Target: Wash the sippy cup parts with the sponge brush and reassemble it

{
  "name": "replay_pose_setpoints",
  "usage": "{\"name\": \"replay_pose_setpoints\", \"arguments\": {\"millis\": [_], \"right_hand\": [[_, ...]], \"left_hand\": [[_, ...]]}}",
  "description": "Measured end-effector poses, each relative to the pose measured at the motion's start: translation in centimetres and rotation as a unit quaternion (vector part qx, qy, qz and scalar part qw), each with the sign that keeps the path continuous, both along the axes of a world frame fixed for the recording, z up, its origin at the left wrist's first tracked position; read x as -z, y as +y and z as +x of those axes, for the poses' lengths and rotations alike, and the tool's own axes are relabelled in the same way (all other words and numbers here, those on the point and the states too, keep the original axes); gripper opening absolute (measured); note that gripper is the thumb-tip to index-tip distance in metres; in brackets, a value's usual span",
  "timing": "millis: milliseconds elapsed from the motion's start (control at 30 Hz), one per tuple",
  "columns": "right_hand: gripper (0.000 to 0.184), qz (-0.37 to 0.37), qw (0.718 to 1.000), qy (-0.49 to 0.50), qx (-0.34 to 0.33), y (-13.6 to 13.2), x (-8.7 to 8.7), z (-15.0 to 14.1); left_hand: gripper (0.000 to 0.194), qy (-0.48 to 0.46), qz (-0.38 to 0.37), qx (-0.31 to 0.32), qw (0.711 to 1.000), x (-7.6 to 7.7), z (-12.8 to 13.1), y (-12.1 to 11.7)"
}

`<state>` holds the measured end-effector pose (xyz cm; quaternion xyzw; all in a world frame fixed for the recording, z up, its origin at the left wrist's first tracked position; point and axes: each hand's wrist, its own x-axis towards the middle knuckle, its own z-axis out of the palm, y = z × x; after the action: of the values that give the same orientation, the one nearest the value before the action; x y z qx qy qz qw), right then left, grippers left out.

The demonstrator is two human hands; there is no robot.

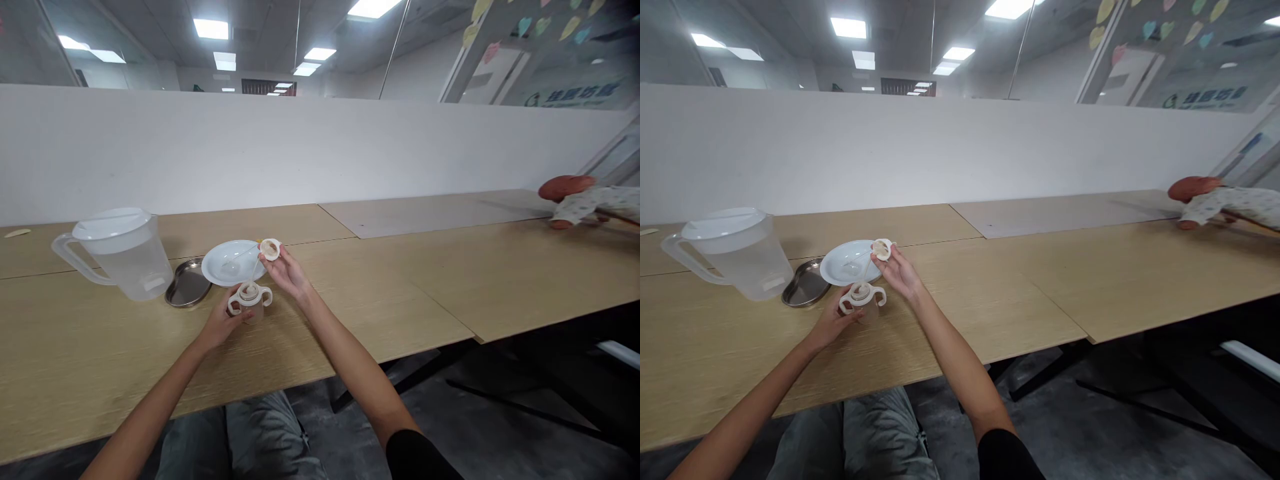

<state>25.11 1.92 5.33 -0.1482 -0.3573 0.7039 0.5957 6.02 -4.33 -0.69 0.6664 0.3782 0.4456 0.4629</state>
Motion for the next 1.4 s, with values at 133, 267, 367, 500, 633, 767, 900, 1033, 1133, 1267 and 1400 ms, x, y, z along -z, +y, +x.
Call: {"name": "replay_pose_setpoints", "arguments": {"millis": [133, 267, 367, 500, 633, 767, 900, 1033, 1133, 1267, 1400], "right_hand": [[0.019, -0.009, 0.999, 0.039, 0.016, 0.1, -0.4, 0.6], [0.017, -0.004, 0.998, 0.041, 0.040, 0.2, -0.9, 1.4], [0.017, -0.004, 0.997, 0.050, 0.062, 0.3, -1.1, 1.8], [0.017, -0.013, 0.995, 0.059, 0.079, 0.4, -1.0, 2.0], [0.016, -0.007, 0.994, 0.038, 0.099, 0.5, -0.9, 1.8], [0.020, -0.007, 0.995, 0.024, 0.095, 0.9, -0.7, 0.8], [0.023, 0.011, 0.995, 0.007, 0.102, 1.4, 0.0, -0.5], [0.029, 0.030, 0.995, 0.000, 0.100, 1.8, 1.2, -1.4], [0.039, 0.033, 0.994, -0.022, 0.104, 2.1, 2.1, -2.0], [0.046, 0.057, 0.976, -0.141, 0.156, 2.6, 3.4, -2.5], [0.043, 0.154, 0.915, -0.294, 0.230, 2.9, 4.6, -1.9]], "left_hand": [[0.073, -0.001, -0.004, 0.001, 1.000, 0.0, 0.0, -0.1], [0.073, 0.005, -0.003, -0.003, 1.000, -0.2, 0.1, -0.1], [0.074, 0.002, -0.006, 0.000, 1.000, -0.2, 0.1, -0.2], [0.073, 0.005, -0.005, 0.010, 1.000, -0.2, 0.1, -0.1], [0.071, 0.014, 0.002, 0.005, 1.000, -0.2, 0.2, 0.0], [0.071, 0.012, 0.011, 0.002, 1.000, -0.2, 0.3, -0.1], [0.068, -0.010, 0.007, 0.011, 1.000, -0.3, 0.6, -0.3], [0.067, -0.019, 0.009, 0.012, 1.000, -0.5, 0.8, -0.6], [0.066, -0.008, 0.007, 0.008, 1.000, -0.7, 0.9, -0.8], [0.065, 0.002, 0.017, 0.011, 1.000, -0.7, 0.9, -0.8], [0.063, 0.014, 0.050, 0.002, 0.999, -0.4, 0.9, -0.6]]}}
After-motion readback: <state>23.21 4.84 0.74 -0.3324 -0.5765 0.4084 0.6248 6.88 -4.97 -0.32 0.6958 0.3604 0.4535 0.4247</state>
